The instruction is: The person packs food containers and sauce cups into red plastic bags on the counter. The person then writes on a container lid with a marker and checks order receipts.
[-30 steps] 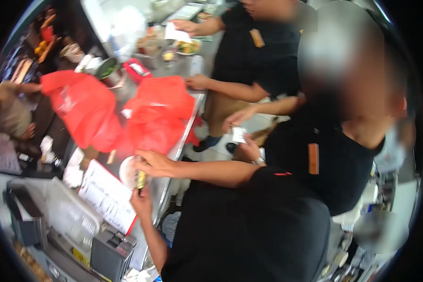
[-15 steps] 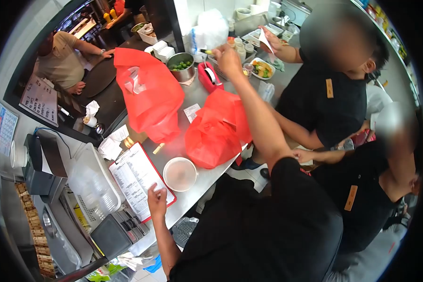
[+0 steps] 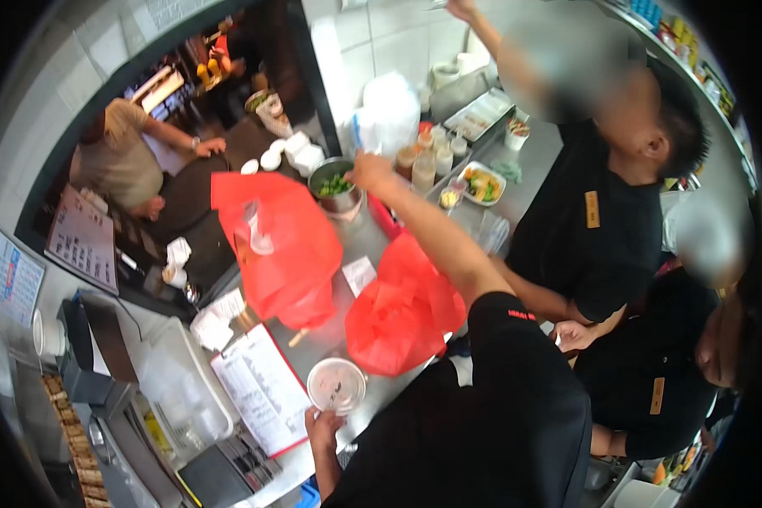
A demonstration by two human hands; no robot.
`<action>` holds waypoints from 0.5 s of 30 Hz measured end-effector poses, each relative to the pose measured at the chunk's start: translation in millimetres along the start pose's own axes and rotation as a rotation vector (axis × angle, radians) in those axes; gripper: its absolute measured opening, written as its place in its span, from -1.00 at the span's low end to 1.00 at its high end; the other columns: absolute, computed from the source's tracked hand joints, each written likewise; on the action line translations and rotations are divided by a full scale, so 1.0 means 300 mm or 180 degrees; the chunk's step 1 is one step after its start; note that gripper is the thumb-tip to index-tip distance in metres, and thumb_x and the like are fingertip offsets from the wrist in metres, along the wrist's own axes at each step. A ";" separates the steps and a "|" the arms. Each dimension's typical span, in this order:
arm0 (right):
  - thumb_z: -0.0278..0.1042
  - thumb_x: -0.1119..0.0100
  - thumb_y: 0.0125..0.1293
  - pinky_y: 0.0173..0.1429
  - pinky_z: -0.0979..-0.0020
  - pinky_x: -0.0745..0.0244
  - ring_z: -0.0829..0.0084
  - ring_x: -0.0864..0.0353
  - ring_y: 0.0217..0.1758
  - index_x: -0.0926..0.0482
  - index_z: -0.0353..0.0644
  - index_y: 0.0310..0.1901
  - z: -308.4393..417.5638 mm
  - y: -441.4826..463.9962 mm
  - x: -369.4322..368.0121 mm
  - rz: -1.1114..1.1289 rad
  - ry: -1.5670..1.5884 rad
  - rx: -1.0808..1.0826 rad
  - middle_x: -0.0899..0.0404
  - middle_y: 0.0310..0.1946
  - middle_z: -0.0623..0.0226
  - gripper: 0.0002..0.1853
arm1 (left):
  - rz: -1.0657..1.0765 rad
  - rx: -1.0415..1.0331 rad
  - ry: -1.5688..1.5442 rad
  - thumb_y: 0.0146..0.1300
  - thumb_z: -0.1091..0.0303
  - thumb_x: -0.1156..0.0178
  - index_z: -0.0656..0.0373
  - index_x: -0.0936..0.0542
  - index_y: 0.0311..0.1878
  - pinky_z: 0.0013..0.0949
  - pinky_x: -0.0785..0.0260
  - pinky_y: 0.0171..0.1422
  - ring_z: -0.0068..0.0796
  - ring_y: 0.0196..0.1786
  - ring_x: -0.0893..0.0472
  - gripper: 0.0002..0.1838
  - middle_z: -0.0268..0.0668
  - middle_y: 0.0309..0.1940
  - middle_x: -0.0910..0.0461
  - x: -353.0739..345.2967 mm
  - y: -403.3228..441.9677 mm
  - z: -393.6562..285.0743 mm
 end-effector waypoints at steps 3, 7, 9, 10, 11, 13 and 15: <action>0.06 -0.33 -0.02 0.04 0.18 -0.50 0.11 -0.60 -0.01 -0.57 -0.23 -0.09 0.105 -0.160 0.130 0.0274 0.0293 0.0560 -0.62 -0.12 0.05 -0.44 | 0.0342 -0.0021 0.0041 0.07 0.56 -0.09 0.14 -0.26 -0.10 -0.38 -0.42 -0.54 -0.33 -0.54 -0.58 -0.67 -0.12 -0.47 -0.55 -0.052 -0.013 -0.063; 0.11 -0.30 0.08 -0.06 0.24 -0.51 0.16 -0.65 -0.15 -0.42 -0.28 0.12 0.172 -0.561 0.319 0.0661 0.1096 0.1206 -0.64 -0.25 0.05 -0.29 | 0.0445 0.0017 0.0319 0.03 0.59 -0.06 0.25 -0.25 -0.12 -0.40 -0.31 -0.61 -0.32 -0.59 -0.57 -0.67 -0.05 -0.48 -0.55 -0.038 0.007 -0.083; -0.03 -0.29 0.14 -0.08 0.31 -0.50 0.26 -0.63 -0.14 -0.45 -0.22 0.14 0.160 -0.794 0.362 0.0695 0.1969 0.1287 -0.62 -0.21 0.06 -0.40 | 0.0474 -0.0019 0.0431 0.01 0.60 -0.05 0.30 -0.27 -0.13 -0.41 -0.26 -0.64 -0.30 -0.60 -0.57 -0.69 -0.06 -0.49 -0.54 0.013 0.022 -0.067; -0.06 -0.27 0.19 -0.08 0.32 -0.50 0.35 -0.62 -0.17 -0.45 -0.23 0.14 0.167 -0.939 0.381 0.0623 0.2488 0.1425 -0.61 -0.20 0.11 -0.44 | 0.0575 0.0037 0.0432 0.00 0.60 -0.05 0.32 -0.28 -0.13 -0.41 -0.26 -0.64 -0.30 -0.60 -0.57 -0.68 -0.06 -0.49 -0.54 0.039 0.038 -0.062; -0.07 -0.24 0.24 -0.08 0.32 -0.49 0.41 -0.60 -0.17 -0.46 -0.24 0.11 0.128 -1.054 0.317 0.0628 0.2634 0.1284 -0.61 -0.20 0.16 -0.48 | 0.0680 0.0107 0.0420 -0.01 0.61 -0.05 0.33 -0.30 -0.12 -0.42 -0.26 -0.64 -0.30 -0.60 -0.57 -0.68 -0.06 -0.49 -0.54 0.057 0.037 -0.056; -0.06 -0.25 0.26 -0.10 0.37 -0.48 0.51 -0.56 -0.20 -0.47 -0.25 0.07 0.083 -1.283 0.220 0.0915 0.3086 0.1239 -0.59 -0.27 0.33 -0.51 | 0.0790 0.0153 0.0374 -0.02 0.62 -0.04 0.35 -0.31 -0.12 -0.43 -0.27 -0.63 -0.28 -0.59 -0.59 -0.68 -0.04 -0.46 -0.57 0.049 -0.029 -0.085; -0.08 -0.24 0.27 -0.17 0.45 -0.46 0.57 -0.54 -0.26 -0.47 -0.27 0.08 0.047 -1.489 0.104 0.2155 0.3238 0.0426 -0.58 -0.35 0.40 -0.52 | 0.0749 0.0153 0.0335 -0.01 0.61 -0.03 0.37 -0.33 -0.13 -0.44 -0.27 -0.63 -0.27 -0.56 -0.61 -0.70 -0.03 -0.42 -0.59 0.062 -0.065 -0.081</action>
Point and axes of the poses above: each hand's wrist, its own y-axis towards the middle knuckle, its own x-axis out of the back of the hand, z = x × y, the point moved 2 cm from there along y, towards the middle knuckle
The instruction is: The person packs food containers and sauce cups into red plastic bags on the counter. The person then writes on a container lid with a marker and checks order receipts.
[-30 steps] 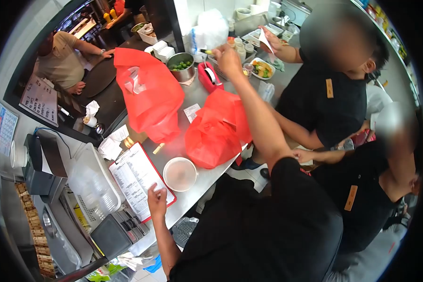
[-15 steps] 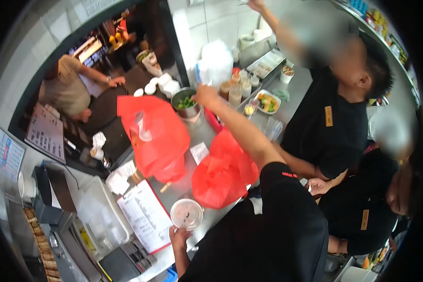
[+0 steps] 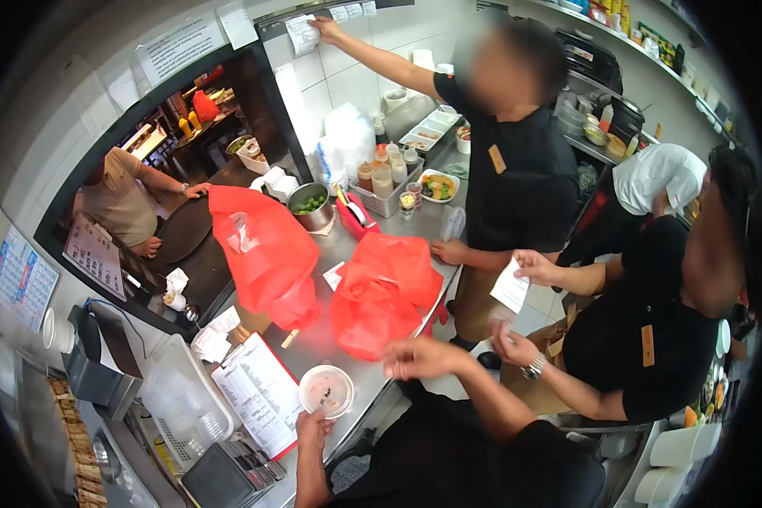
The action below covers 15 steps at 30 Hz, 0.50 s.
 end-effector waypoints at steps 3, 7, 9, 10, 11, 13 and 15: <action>0.01 -0.20 0.28 -0.13 0.34 -0.49 0.37 -0.61 -0.22 -0.45 -0.31 0.09 -0.145 -0.163 -0.161 -0.0082 -0.0413 0.0110 -0.63 -0.30 0.20 -0.45 | -0.0044 -0.0125 -0.0029 0.01 0.61 -0.01 0.39 -0.35 -0.11 -0.46 -0.27 -0.62 -0.29 -0.53 -0.63 -0.69 -0.05 -0.42 -0.61 -0.023 -0.022 0.023; 0.01 -0.21 0.26 -0.20 0.38 -0.50 0.43 -0.61 -0.33 -0.43 -0.29 0.12 -0.295 -0.292 -0.291 0.0117 0.0059 -0.0360 -0.63 -0.30 0.18 -0.43 | -0.0044 -0.0303 -0.0148 -0.01 0.59 -0.01 0.39 -0.40 -0.12 -0.47 -0.26 -0.60 -0.32 -0.54 -0.62 -0.69 -0.08 -0.43 -0.61 -0.063 -0.003 0.032; -0.05 -0.18 0.31 -0.13 0.45 -0.49 0.50 -0.57 -0.25 -0.40 -0.28 0.16 -0.346 -0.329 -0.325 0.0112 0.0194 -0.0669 -0.61 -0.27 0.24 -0.47 | -0.0166 -0.0331 -0.0197 -0.01 0.57 -0.02 0.39 -0.43 -0.15 -0.47 -0.26 -0.60 -0.33 -0.55 -0.61 -0.72 -0.11 -0.46 -0.60 -0.060 0.031 0.050; -0.05 -0.18 0.31 -0.13 0.45 -0.49 0.50 -0.57 -0.25 -0.40 -0.28 0.16 -0.339 -0.344 -0.328 0.0113 0.0188 -0.0659 -0.61 -0.27 0.24 -0.47 | -0.0165 -0.0342 -0.0199 -0.01 0.57 -0.02 0.39 -0.43 -0.15 -0.47 -0.26 -0.60 -0.33 -0.55 -0.61 -0.72 -0.11 -0.46 -0.60 -0.057 0.051 0.052; -0.06 -0.19 0.31 -0.14 0.46 -0.49 0.50 -0.57 -0.28 -0.40 -0.28 0.15 -0.330 -0.361 -0.330 0.0011 -0.0015 -0.0639 -0.61 -0.30 0.24 -0.47 | -0.0146 -0.0280 -0.0287 -0.01 0.58 -0.02 0.38 -0.43 -0.16 -0.47 -0.26 -0.60 -0.33 -0.55 -0.61 -0.73 -0.11 -0.46 -0.59 -0.054 0.071 0.053; -0.06 -0.19 0.30 -0.15 0.46 -0.49 0.51 -0.57 -0.30 -0.41 -0.29 0.15 -0.339 -0.396 -0.331 -0.0080 -0.0216 -0.0619 -0.61 -0.34 0.25 -0.47 | -0.0123 -0.0224 -0.0415 0.00 0.60 -0.02 0.37 -0.43 -0.18 -0.45 -0.27 -0.59 -0.31 -0.54 -0.60 -0.75 -0.09 -0.46 -0.58 -0.056 0.084 0.054; -0.08 -0.20 0.29 -0.13 0.44 -0.50 0.46 -0.59 -0.30 -0.43 -0.30 0.13 -0.383 -0.434 -0.331 -0.0278 -0.0345 -0.0605 -0.64 -0.34 0.25 -0.48 | -0.0116 -0.0283 -0.0546 0.00 0.60 -0.01 0.36 -0.43 -0.19 -0.45 -0.28 -0.58 -0.30 -0.53 -0.60 -0.76 -0.08 -0.45 -0.58 -0.067 0.093 0.062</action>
Point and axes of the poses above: each hand's wrist, its own y-axis towards the middle knuckle, its own x-axis out of the back of the hand, z = x × y, the point moved 2 cm from there along y, towards the middle knuckle
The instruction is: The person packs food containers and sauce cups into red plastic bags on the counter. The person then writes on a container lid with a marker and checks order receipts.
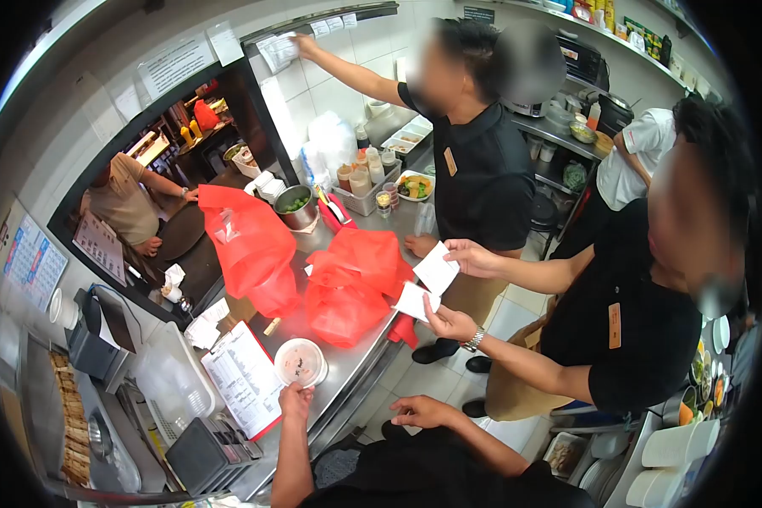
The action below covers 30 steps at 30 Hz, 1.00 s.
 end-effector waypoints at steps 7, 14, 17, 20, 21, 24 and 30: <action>0.05 -0.18 0.25 0.00 0.31 -0.50 0.20 -0.65 -0.12 -0.46 -0.27 0.11 -0.284 -0.164 -0.029 -0.0307 -0.0409 -0.0404 -0.66 -0.19 0.10 -0.43 | -0.0211 -0.0327 -0.0594 0.12 0.61 -0.06 0.31 -0.36 -0.07 -0.32 -0.49 -0.38 -0.23 -0.42 -0.60 -0.72 -0.09 -0.33 -0.55 -0.038 -0.015 0.055; 0.11 -0.22 0.16 0.10 0.26 -0.46 0.08 -0.58 0.01 -0.52 -0.23 0.06 -0.594 -0.321 -0.084 -0.0422 -0.0778 -0.1155 -0.62 -0.11 0.03 -0.40 | -0.1156 -0.0653 0.0025 0.20 0.48 -0.13 0.15 -0.19 0.17 -0.20 -0.52 -0.33 -0.25 -0.34 -0.57 -0.50 -0.18 -0.30 -0.48 -0.047 -0.194 0.121; 0.08 -0.23 0.13 0.06 0.26 -0.49 0.10 -0.61 -0.04 -0.58 -0.21 -0.03 -0.802 -0.358 -0.119 -0.0552 -0.0995 -0.1111 -0.64 -0.15 0.07 -0.47 | -0.1154 -0.0685 0.0445 0.18 0.47 -0.13 0.14 -0.20 0.15 -0.28 -0.49 -0.45 -0.33 -0.49 -0.55 -0.52 -0.18 -0.35 -0.49 -0.010 -0.308 0.218; 0.06 -0.21 0.13 -0.10 0.28 -0.56 0.17 -0.68 -0.27 -0.63 -0.26 -0.21 -0.981 -0.416 -0.132 -0.0340 -0.1208 -0.1609 -0.67 -0.33 0.09 -0.53 | -0.0482 -0.0278 0.1347 0.14 0.52 -0.12 0.15 -0.32 -0.03 -0.34 -0.43 -0.58 -0.41 -0.54 -0.54 -0.67 -0.17 -0.38 -0.51 0.192 -0.310 0.429; 0.03 -0.19 0.13 -0.21 0.30 -0.58 0.21 -0.67 -0.40 -0.63 -0.29 -0.31 -1.035 -0.439 -0.133 -0.0133 -0.0955 -0.1879 -0.66 -0.43 0.11 -0.56 | -0.0119 -0.0037 0.1908 0.12 0.54 -0.12 0.15 -0.37 -0.11 -0.37 -0.41 -0.60 -0.41 -0.53 -0.55 -0.74 -0.16 -0.38 -0.52 0.282 -0.296 0.517; -0.02 -0.15 0.13 -0.39 0.34 -0.60 0.30 -0.65 -0.57 -0.62 -0.32 -0.46 -1.158 -0.503 -0.140 -0.0022 -0.0432 -0.2400 -0.63 -0.57 0.13 -0.58 | 0.0509 0.1659 0.3116 0.18 0.47 -0.12 0.15 -0.47 -0.16 -0.23 -0.45 -0.53 -0.37 -0.46 -0.58 -0.85 -0.22 -0.39 -0.53 0.395 -0.471 0.638; -0.20 -0.05 0.19 -0.50 0.38 -0.63 0.38 -0.67 -0.53 -0.63 -0.33 -0.38 -1.274 -0.589 -0.154 -0.0723 0.0408 -0.2785 -0.66 -0.47 0.20 -0.68 | 0.0223 0.1509 0.2973 0.18 0.41 -0.11 0.14 -0.47 -0.11 -0.20 -0.47 -0.39 -0.36 -0.42 -0.57 -0.80 -0.24 -0.38 -0.52 0.592 -0.587 0.732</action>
Point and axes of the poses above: each hand's wrist, its own y-axis towards the middle knuckle, its own x-axis out of the back of the hand, z = x × y, the point moved 2 cm from there along y, towards the middle knuckle
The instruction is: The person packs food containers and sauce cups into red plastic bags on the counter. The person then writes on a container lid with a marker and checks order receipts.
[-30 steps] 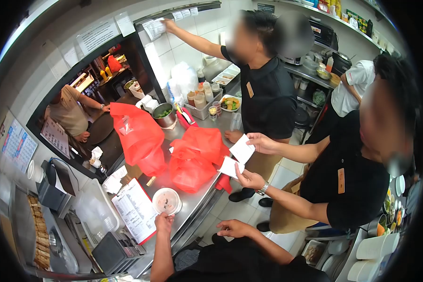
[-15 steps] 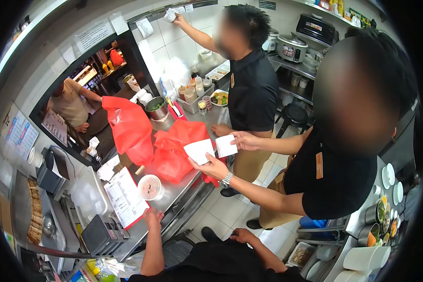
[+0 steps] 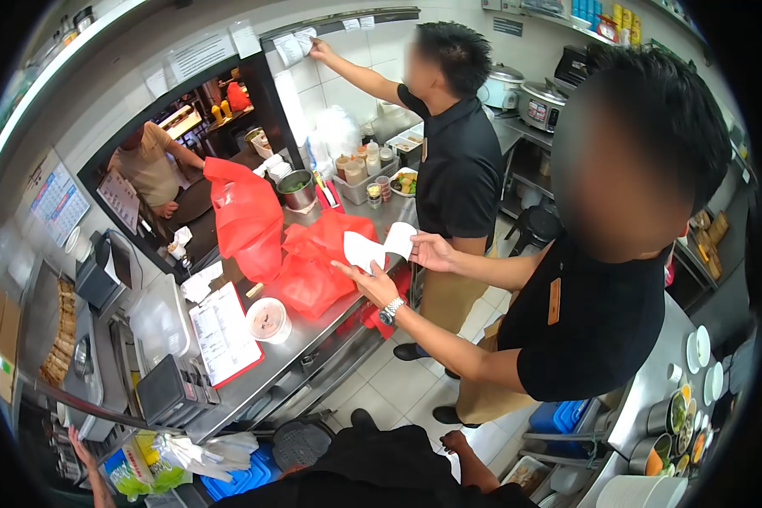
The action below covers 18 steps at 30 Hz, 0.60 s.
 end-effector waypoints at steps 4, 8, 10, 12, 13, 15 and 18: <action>-0.23 -0.05 0.20 -0.48 0.36 -0.64 0.38 -0.68 -0.50 -0.62 -0.34 -0.36 -0.042 0.015 -0.032 0.0063 0.0232 -0.0136 -0.66 -0.44 0.21 -0.70 | -0.0091 0.0147 -0.0234 0.18 0.37 -0.10 0.14 -0.46 -0.07 -0.17 -0.49 -0.30 -0.35 -0.40 -0.56 -0.76 -0.26 -0.37 -0.52 -0.030 0.033 0.046; -0.25 -0.05 0.19 -0.48 0.31 -0.64 0.36 -0.67 -0.52 -0.60 -0.36 -0.35 -0.013 -0.012 -0.038 0.0182 0.0118 -0.0012 -0.66 -0.43 0.19 -0.71 | -0.0343 0.0104 -0.0601 0.18 0.33 -0.10 0.14 -0.46 -0.04 -0.14 -0.50 -0.21 -0.35 -0.37 -0.55 -0.72 -0.28 -0.36 -0.52 -0.053 0.068 -0.012; -0.26 -0.06 0.19 -0.49 0.31 -0.64 0.35 -0.67 -0.52 -0.60 -0.36 -0.34 -0.007 0.007 -0.042 0.0262 0.0088 0.0015 -0.65 -0.43 0.19 -0.72 | -0.0537 -0.0006 -0.0703 0.17 0.38 -0.10 0.09 -0.49 0.00 -0.21 -0.50 -0.31 -0.37 -0.38 -0.57 -0.70 -0.29 -0.32 -0.55 -0.071 0.068 -0.053; -0.29 -0.05 0.19 -0.51 0.32 -0.63 0.36 -0.66 -0.54 -0.59 -0.35 -0.35 -0.014 0.021 -0.049 0.0278 0.0104 -0.0017 -0.65 -0.44 0.18 -0.74 | -0.0715 -0.0106 -0.0778 0.17 0.43 -0.10 0.05 -0.53 0.04 -0.28 -0.51 -0.42 -0.40 -0.39 -0.59 -0.66 -0.30 -0.28 -0.58 -0.094 0.064 -0.096; -0.29 -0.05 0.19 -0.51 0.32 -0.63 0.36 -0.66 -0.54 -0.59 -0.35 -0.35 -0.017 0.023 -0.051 0.0289 0.0086 -0.0031 -0.65 -0.44 0.18 -0.74 | -0.0760 -0.0080 -0.0742 0.18 0.41 -0.11 0.06 -0.52 0.04 -0.26 -0.52 -0.41 -0.39 -0.38 -0.60 -0.67 -0.30 -0.26 -0.59 -0.110 0.059 -0.106; -0.29 -0.06 0.18 -0.53 0.38 -0.60 0.39 -0.66 -0.54 -0.60 -0.36 -0.36 -0.015 0.025 -0.047 0.0198 0.0222 -0.0070 -0.64 -0.48 0.20 -0.74 | -0.0800 -0.0040 -0.0717 0.19 0.39 -0.12 0.07 -0.52 0.05 -0.24 -0.53 -0.39 -0.38 -0.37 -0.60 -0.68 -0.29 -0.25 -0.59 -0.133 0.056 -0.097; -0.31 -0.05 0.18 -0.54 0.38 -0.60 0.40 -0.64 -0.57 -0.58 -0.34 -0.40 -0.012 0.024 -0.025 0.0207 0.0286 -0.0067 -0.62 -0.50 0.20 -0.77 | -0.0574 0.0216 -0.0400 0.21 0.31 -0.15 0.05 -0.53 0.00 -0.22 -0.54 -0.36 -0.38 -0.36 -0.60 -0.72 -0.30 -0.26 -0.57 -0.150 0.061 -0.042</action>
Point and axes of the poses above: each hand's wrist, its own y-axis towards the middle knuckle, its own x-axis out of the back of the hand, z = x × y, the point moved 2 cm from there along y, towards the middle knuckle
